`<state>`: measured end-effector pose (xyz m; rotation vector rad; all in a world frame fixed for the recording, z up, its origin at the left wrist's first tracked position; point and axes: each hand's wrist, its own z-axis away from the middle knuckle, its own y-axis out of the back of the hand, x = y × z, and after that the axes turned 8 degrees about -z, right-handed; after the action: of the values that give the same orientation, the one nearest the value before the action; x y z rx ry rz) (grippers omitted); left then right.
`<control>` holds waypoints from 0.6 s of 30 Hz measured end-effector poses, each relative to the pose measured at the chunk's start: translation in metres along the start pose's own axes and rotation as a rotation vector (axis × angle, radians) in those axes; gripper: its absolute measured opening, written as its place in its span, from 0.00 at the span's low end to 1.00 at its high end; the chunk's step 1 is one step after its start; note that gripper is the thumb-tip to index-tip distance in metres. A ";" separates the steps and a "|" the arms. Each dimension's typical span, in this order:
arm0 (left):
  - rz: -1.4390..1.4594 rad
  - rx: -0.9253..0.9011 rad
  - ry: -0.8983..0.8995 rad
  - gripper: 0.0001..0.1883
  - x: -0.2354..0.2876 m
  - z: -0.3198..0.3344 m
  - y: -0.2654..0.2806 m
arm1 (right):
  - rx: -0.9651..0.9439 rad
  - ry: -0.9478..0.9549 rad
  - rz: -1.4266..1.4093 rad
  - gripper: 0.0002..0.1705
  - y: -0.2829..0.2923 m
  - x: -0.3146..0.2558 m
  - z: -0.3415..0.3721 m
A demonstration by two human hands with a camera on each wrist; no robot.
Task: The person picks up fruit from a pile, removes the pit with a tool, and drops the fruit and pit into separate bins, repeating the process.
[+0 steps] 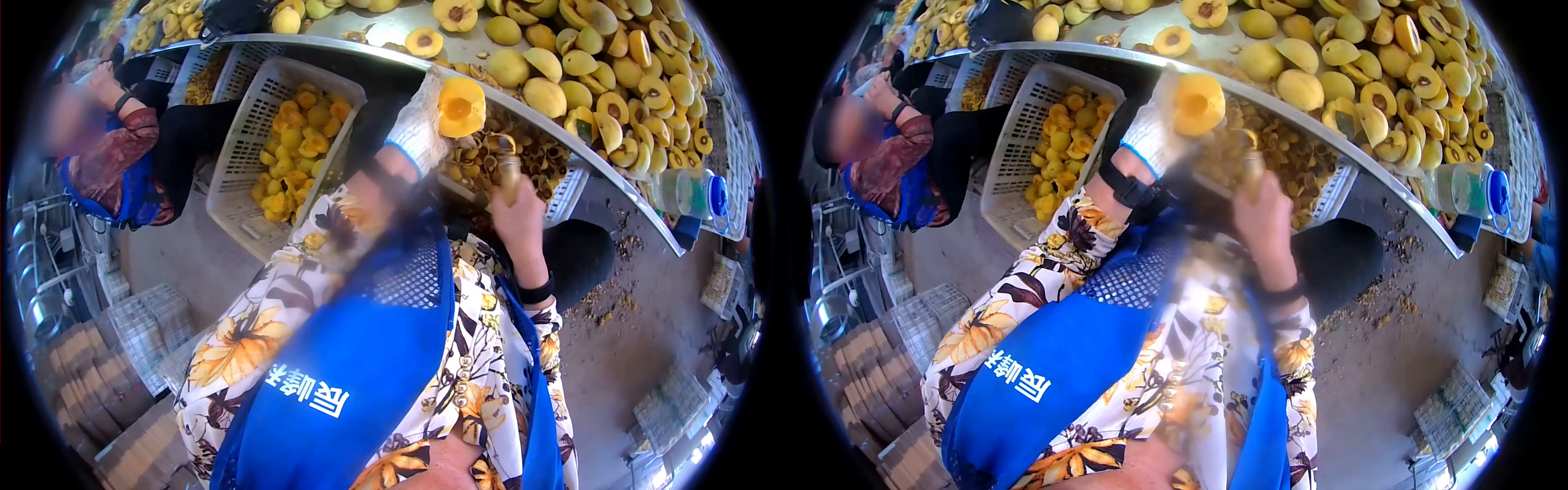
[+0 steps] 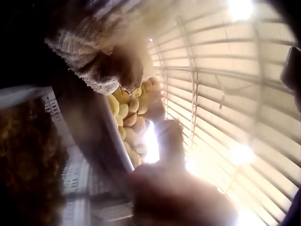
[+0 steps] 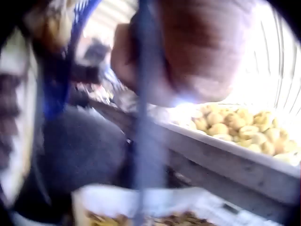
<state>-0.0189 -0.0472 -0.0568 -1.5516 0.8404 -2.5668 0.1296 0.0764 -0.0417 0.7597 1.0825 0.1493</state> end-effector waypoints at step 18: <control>-1.577 0.693 -0.556 0.29 0.122 0.013 0.100 | 0.106 0.192 -0.320 0.14 -0.003 0.001 -0.001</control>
<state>-0.0937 -0.1734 0.0014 -2.8069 -1.7389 -1.9565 0.1284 0.0757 -0.0447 0.6653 1.3888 -0.1106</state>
